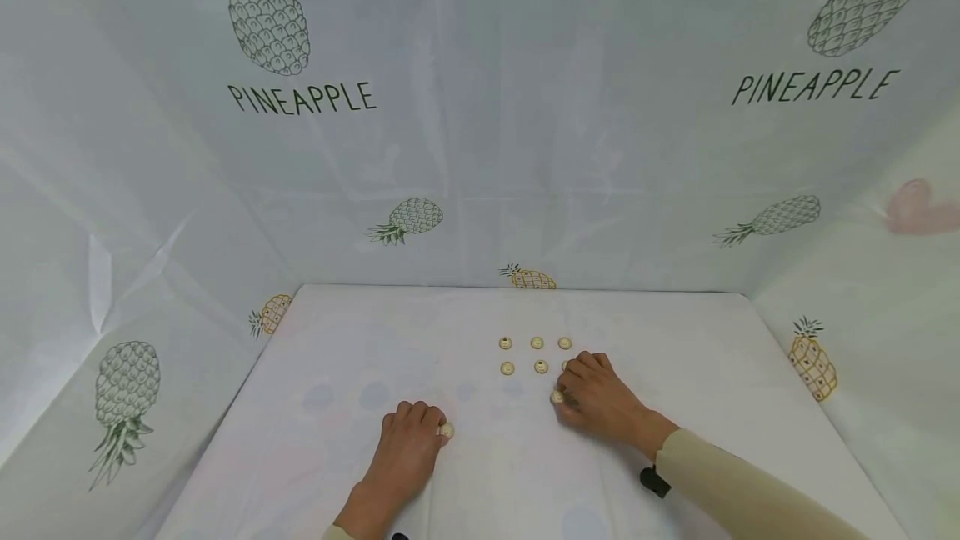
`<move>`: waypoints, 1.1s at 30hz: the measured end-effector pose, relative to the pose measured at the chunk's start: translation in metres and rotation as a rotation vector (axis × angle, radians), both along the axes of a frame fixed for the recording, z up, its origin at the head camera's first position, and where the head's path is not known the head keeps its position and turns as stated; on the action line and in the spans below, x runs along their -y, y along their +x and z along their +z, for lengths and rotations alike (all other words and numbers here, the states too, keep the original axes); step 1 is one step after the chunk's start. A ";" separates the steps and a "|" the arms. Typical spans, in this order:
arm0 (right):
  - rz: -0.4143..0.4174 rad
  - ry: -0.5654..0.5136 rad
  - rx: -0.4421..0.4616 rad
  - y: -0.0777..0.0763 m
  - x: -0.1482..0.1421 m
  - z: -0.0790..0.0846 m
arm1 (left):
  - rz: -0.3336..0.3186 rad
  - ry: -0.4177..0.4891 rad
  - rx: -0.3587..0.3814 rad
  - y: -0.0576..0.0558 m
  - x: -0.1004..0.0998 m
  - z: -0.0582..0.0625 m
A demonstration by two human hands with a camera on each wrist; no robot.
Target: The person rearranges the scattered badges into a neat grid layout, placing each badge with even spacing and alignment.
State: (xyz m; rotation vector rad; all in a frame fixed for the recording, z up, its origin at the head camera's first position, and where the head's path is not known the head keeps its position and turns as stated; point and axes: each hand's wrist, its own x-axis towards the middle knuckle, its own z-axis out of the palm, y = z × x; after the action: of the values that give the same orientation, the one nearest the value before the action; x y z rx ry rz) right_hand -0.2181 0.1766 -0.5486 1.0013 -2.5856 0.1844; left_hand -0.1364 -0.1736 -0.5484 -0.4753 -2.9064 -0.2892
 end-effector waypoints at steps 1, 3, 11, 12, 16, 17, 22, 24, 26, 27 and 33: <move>-0.005 0.004 0.015 0.000 0.001 0.000 | -0.001 0.001 0.000 0.000 0.000 0.000; -0.013 0.012 0.043 0.000 0.003 0.001 | 0.000 0.002 0.000 0.000 -0.001 0.000; -0.004 0.015 0.066 -0.003 0.010 -0.001 | -0.001 0.003 0.010 0.000 0.000 -0.003; 0.001 0.013 0.060 -0.003 0.011 -0.001 | -0.003 0.002 0.008 0.000 0.000 -0.003; 0.010 0.016 0.041 -0.004 0.014 -0.002 | -0.009 0.003 0.004 0.000 0.000 -0.004; 0.008 0.021 0.040 -0.004 0.015 -0.002 | -0.009 0.003 0.004 0.001 0.000 -0.004; -0.011 0.049 0.065 -0.003 0.017 0.000 | -0.010 0.001 0.008 0.001 0.000 -0.004; -0.011 0.051 0.076 -0.002 0.018 0.002 | -0.008 -0.003 0.000 0.001 0.000 -0.004; -0.011 0.051 0.083 -0.002 0.018 0.003 | -0.006 -0.006 -0.008 0.001 -0.001 -0.004; -0.011 0.052 0.083 -0.002 0.018 0.004 | -0.006 -0.007 -0.012 0.000 -0.001 -0.004; -0.010 0.051 0.080 -0.004 0.018 0.003 | -0.005 -0.012 -0.007 0.000 -0.002 -0.002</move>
State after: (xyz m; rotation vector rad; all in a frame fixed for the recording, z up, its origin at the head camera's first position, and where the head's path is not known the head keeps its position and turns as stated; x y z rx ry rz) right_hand -0.2222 0.1583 -0.5455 1.0185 -2.6792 0.1598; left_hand -0.1363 -0.1717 -0.5505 -0.4843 -2.9023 -0.2709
